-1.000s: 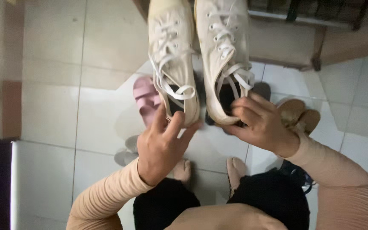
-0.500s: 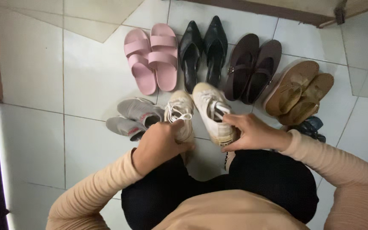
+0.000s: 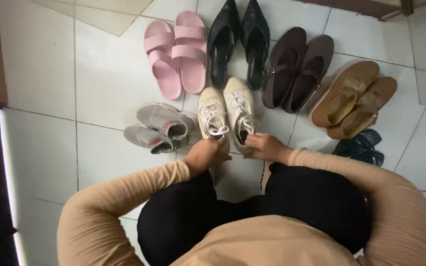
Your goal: The person opens a glass-front shoe cabinet and removes multiple pairs of shoes, including sandals, flats, and sneakers, placing them on the floor. The person then arranges the shoes in rows on the tiled floor.
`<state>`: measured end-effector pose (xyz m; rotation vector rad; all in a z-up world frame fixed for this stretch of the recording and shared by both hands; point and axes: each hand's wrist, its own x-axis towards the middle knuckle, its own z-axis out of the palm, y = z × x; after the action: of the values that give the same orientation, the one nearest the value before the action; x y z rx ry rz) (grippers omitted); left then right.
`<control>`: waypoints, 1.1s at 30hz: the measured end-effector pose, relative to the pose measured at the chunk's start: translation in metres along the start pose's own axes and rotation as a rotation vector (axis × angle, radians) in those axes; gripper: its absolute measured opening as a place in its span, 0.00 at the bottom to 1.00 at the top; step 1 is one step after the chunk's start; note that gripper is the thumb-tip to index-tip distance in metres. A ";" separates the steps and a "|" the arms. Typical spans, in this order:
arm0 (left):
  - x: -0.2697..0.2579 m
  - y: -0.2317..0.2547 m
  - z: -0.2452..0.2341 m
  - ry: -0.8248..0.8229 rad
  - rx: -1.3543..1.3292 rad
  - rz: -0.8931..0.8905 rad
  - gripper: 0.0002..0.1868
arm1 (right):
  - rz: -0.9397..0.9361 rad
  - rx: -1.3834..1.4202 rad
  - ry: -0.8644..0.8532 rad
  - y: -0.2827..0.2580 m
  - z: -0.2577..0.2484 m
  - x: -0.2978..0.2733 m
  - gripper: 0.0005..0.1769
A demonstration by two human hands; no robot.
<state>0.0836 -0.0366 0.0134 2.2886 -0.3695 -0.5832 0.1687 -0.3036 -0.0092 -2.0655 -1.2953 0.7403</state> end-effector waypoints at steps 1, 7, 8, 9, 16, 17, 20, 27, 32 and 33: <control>0.003 -0.007 0.011 -0.015 -0.018 -0.008 0.29 | -0.016 -0.009 0.029 0.006 0.007 0.003 0.19; 0.032 -0.061 0.098 -0.239 0.420 0.049 0.22 | -0.012 -0.053 0.056 0.043 0.039 0.020 0.17; 0.035 -0.061 0.105 -0.272 0.703 0.120 0.21 | 0.005 -0.032 0.019 0.047 0.043 0.021 0.16; 0.035 -0.060 0.110 -0.301 0.986 0.191 0.21 | 0.022 -0.010 -0.018 0.052 0.047 0.020 0.15; 0.061 -0.081 0.077 -0.218 -0.082 -0.003 0.12 | 0.187 0.148 -0.182 0.051 0.008 0.031 0.18; 0.072 -0.082 0.063 -0.313 -0.064 -0.032 0.15 | 0.253 0.179 -0.177 0.046 -0.016 0.037 0.19; 0.111 -0.054 -0.016 -0.055 0.027 0.045 0.24 | 0.373 0.174 0.018 0.023 -0.111 0.059 0.12; 0.186 0.131 -0.285 0.704 -0.031 0.436 0.39 | 0.117 -0.642 1.021 -0.047 -0.375 0.041 0.21; 0.227 0.204 -0.371 0.957 0.069 0.482 0.51 | 0.079 -0.712 1.076 -0.070 -0.461 0.058 0.39; 0.235 0.211 -0.380 0.983 0.106 0.461 0.52 | 0.093 -0.680 1.085 -0.071 -0.469 0.067 0.40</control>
<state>0.4596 -0.0577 0.3331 2.1763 -0.4035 0.7894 0.4872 -0.3028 0.3490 -2.4178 -0.8167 -0.8592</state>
